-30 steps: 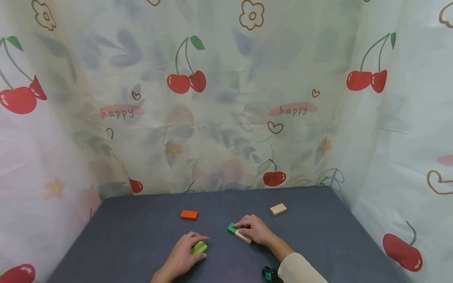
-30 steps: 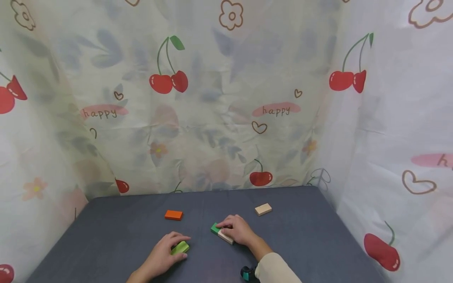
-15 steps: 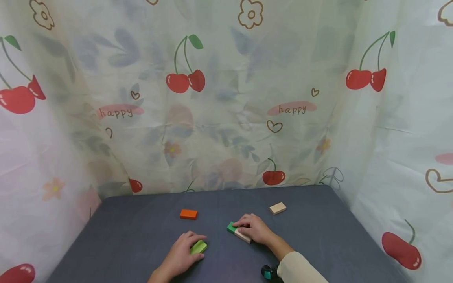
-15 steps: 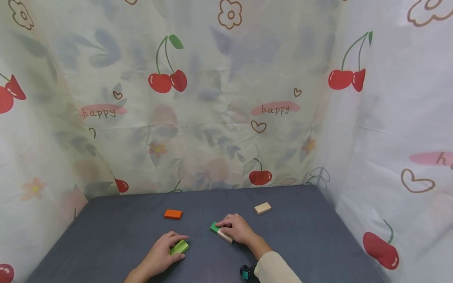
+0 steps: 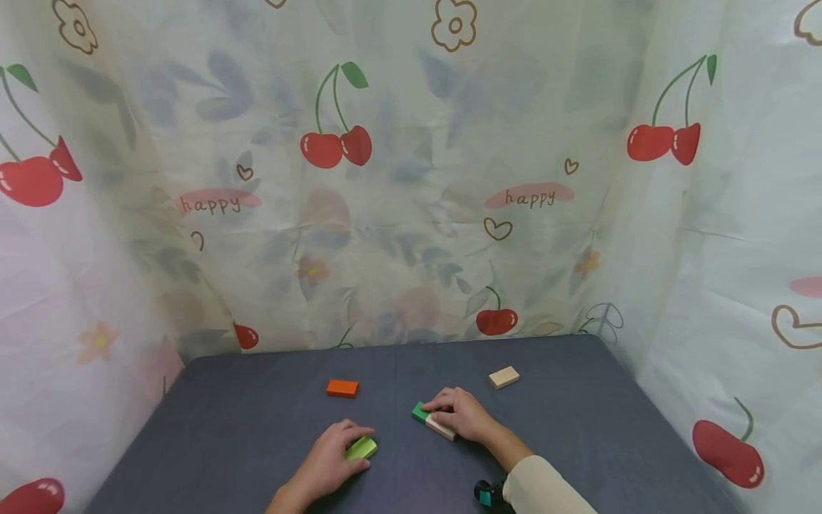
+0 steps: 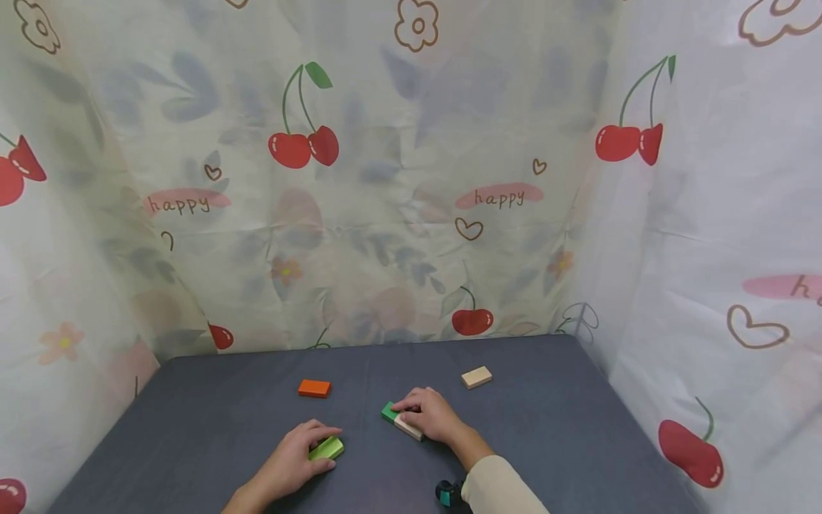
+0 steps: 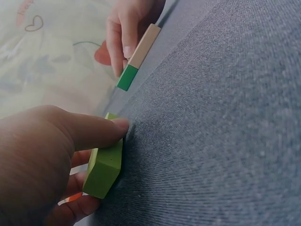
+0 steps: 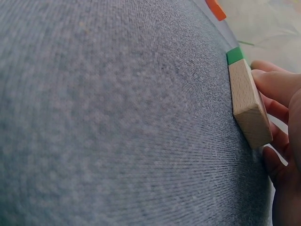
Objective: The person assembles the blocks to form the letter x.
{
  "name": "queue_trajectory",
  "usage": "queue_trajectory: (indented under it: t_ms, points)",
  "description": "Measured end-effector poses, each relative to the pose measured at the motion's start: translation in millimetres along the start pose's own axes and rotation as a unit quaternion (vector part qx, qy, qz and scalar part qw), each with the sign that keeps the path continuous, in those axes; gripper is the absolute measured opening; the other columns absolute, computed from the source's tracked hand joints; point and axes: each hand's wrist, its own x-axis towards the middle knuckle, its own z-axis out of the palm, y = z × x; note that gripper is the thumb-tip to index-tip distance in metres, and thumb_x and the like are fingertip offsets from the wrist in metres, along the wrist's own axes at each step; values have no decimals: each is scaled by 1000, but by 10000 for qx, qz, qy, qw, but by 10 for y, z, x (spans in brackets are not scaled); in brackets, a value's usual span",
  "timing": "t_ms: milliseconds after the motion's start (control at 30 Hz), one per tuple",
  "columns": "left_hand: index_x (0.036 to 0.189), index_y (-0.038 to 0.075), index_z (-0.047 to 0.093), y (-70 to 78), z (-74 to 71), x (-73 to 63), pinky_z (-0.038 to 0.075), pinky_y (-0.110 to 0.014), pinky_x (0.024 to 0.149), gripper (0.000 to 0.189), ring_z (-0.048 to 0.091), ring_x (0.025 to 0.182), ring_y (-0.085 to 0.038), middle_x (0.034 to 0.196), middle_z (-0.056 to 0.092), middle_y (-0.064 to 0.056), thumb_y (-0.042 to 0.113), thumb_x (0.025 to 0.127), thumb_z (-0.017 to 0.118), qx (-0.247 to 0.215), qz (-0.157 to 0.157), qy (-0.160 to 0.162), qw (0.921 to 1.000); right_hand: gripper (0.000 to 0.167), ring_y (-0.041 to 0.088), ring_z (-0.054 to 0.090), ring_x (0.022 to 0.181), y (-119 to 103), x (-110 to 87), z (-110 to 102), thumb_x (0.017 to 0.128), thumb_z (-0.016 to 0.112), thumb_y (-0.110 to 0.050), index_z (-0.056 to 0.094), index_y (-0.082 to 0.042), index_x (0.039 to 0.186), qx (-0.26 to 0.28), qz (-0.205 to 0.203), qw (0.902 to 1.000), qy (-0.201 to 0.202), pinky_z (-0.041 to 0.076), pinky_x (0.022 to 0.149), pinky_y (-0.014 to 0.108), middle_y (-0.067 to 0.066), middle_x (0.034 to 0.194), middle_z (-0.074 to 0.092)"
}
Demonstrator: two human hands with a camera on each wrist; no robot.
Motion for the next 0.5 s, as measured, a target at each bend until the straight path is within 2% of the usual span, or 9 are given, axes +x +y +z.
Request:
queue_trajectory:
  t_ms: [233, 500]
  points:
    - [121, 16, 69, 20, -12, 28, 44, -35, 73, 46, 51, 87, -13, 101, 58, 8, 29, 79, 81, 34, 15, 45, 10000, 22, 11, 52, 86, -6, -3, -5, 94, 66, -17, 75, -17, 114, 9, -28, 10000, -22, 40, 72, 29, -8, 98, 65]
    - [121, 13, 70, 59, -30, 48, 45, -34, 73, 45, 53, 90, -15, 104, 61, 6, 26, 80, 81, 39, 297, 362, 9989, 22, 14, 54, 89, -1, -2, -1, 94, 66, -18, 75, -18, 114, 80, -1, 10000, -5, 42, 75, 30, -8, 98, 65]
